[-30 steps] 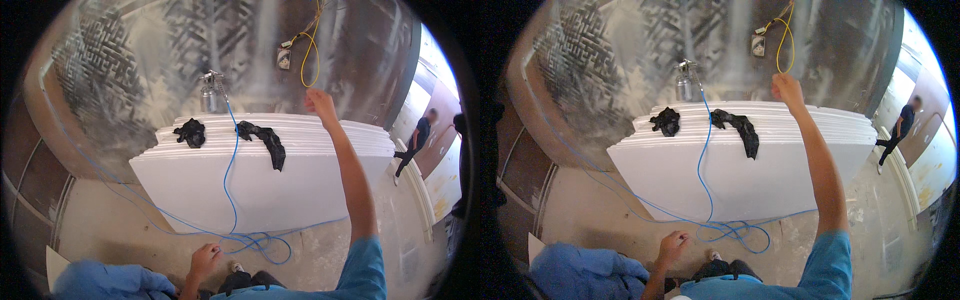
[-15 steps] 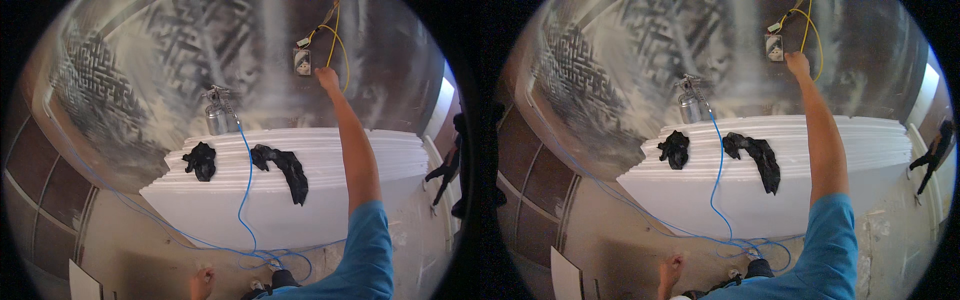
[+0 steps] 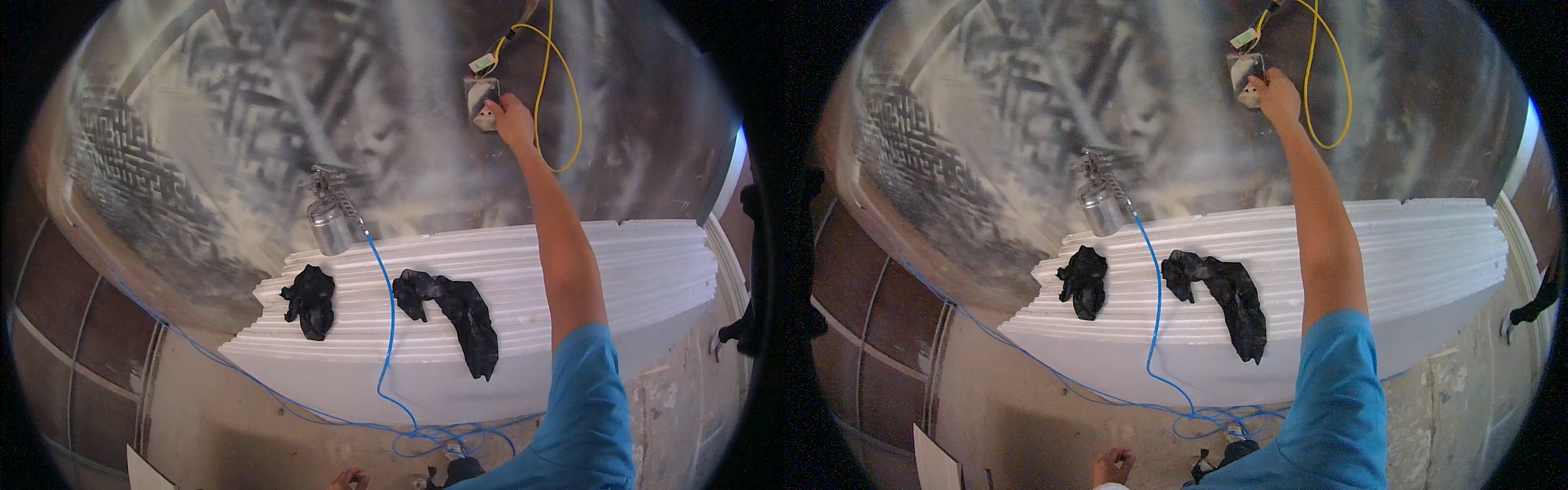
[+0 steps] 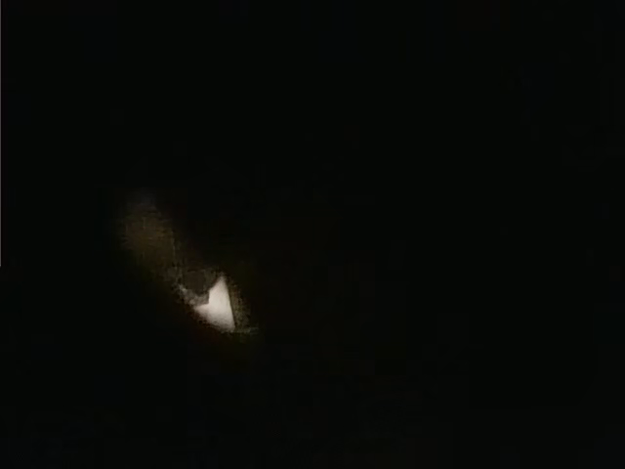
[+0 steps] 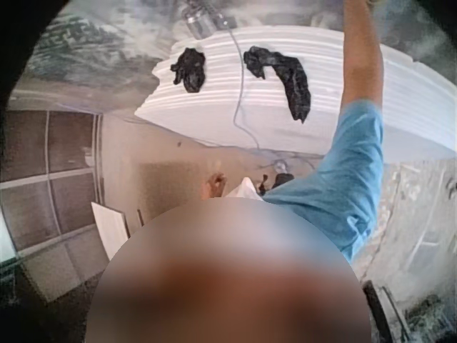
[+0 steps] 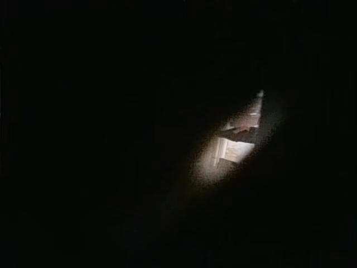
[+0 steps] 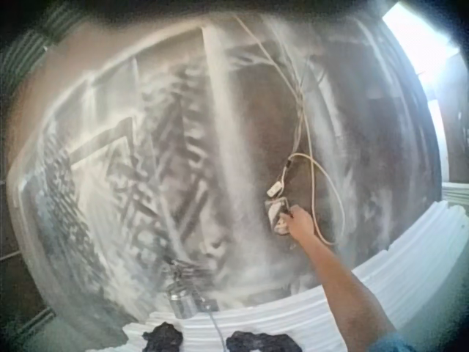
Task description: The person carries a large white panel and places it on a metal stand. They then use a blue air blow gun to blow air across the panel's surface, moving the tool systematically while wiping with their hand. The person also wipes the edges and underside of the panel with a cloth.
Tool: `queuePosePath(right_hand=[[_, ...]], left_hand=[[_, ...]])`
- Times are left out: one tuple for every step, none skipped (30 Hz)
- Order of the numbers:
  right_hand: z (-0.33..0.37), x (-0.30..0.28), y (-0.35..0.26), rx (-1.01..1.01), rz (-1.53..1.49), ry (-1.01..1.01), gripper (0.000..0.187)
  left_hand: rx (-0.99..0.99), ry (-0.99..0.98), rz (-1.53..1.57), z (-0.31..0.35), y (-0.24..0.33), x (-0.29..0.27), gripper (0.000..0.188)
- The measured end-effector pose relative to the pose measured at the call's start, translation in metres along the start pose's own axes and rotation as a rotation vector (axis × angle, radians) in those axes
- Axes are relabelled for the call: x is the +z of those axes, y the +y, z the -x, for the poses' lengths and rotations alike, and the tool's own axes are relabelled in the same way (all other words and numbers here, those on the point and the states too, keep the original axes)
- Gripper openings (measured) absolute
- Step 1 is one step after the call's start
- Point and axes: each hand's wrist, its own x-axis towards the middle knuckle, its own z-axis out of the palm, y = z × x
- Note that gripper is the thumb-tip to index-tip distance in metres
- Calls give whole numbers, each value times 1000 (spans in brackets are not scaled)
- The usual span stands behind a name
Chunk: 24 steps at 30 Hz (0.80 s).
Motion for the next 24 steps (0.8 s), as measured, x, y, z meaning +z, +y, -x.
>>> queuePosePath(right_hand=[[1, -2, -2, -23, 51, -6, 50], [0, -4, -4, -18, 111, -17, 48], [-1, -7, -7, -3, 61, -29, 47], [-4, -11, -10, 16, 9, -55, 46], [-8, -14, -14, 80, -10, -80, 46], [-13, -16, -18, 51, -210, -27, 52], [-20, -18, -22, 120, -356, 20, 59], [-27, -19, -26, 86, -477, 49, 64], [-35, -19, -29, 116, -492, 63, 65], [-43, -19, -32, 110, -480, 61, 64], [-49, -17, -34, 72, -489, 41, 64], [-55, -16, -35, 109, -357, 18, 63], [-61, -13, -35, 59, -262, 17, 63], [-65, -10, -35, 55, -241, 9, 62], [-68, -7, -33, 49, -202, 39, 62], [-71, -3, -31, 50, -137, 49, 63], [-73, 1, -30, -6, -227, 32, 64], [-75, 4, -28, 42, -279, 3, 65], [-77, 7, -26, -4, -256, 10, 66], [-80, 10, -25, 36, -196, -8, 67], [-82, 12, -24, 29, -159, 9, 67], [-83, 14, -24, 43, -112, 32, 68], [-84, 15, -24, 34, -91, 19, 68], [-84, 15, -25, 28, -68, 10, 68]], left_hand=[[45, 12, -23, -3, -8, 6, 35], [24, 11, 1, -5, -18, 13, 35], [22, 1, 12, -9, -29, 20, 35], [20, -8, 23, -13, -41, 27, 36], [17, -16, 37, -18, -52, 33, 37], [28, -16, 41, -22, -60, 39, 38], [37, -19, 43, -25, -66, 44, 39], [45, -24, 43, -27, -68, 46, 41], [44, -17, 50, -29, -67, 47, 39], [44, -7, 58, -29, -62, 47, 37], [43, 6, 69, -28, -54, 45, 35], [39, 22, 82, -26, -44, 42, 34], [33, 40, 94, -23, -33, 38, 32], [23, 56, 105, -22, -23, 34, 30], [7, 72, 119, -18, -12, 31, 28], [49, 88, 67, -17, -5, 27, 29], [16, 80, 62, -11, 1, 26, 29], [-15, 76, 58, -10, 3, 24, 29], [-37, 70, 55, -5, 5, 23, 29], [-19, 98, 76, -5, 4, 23, 28], [-38, 99, 82, -2, 2, 24, 29], [-61, 93, 86, -1, -1, 26, 30], [-85, 94, 87, 2, -4, 28, 31], [-92, 86, 94, 4, -7, 29, 31]])
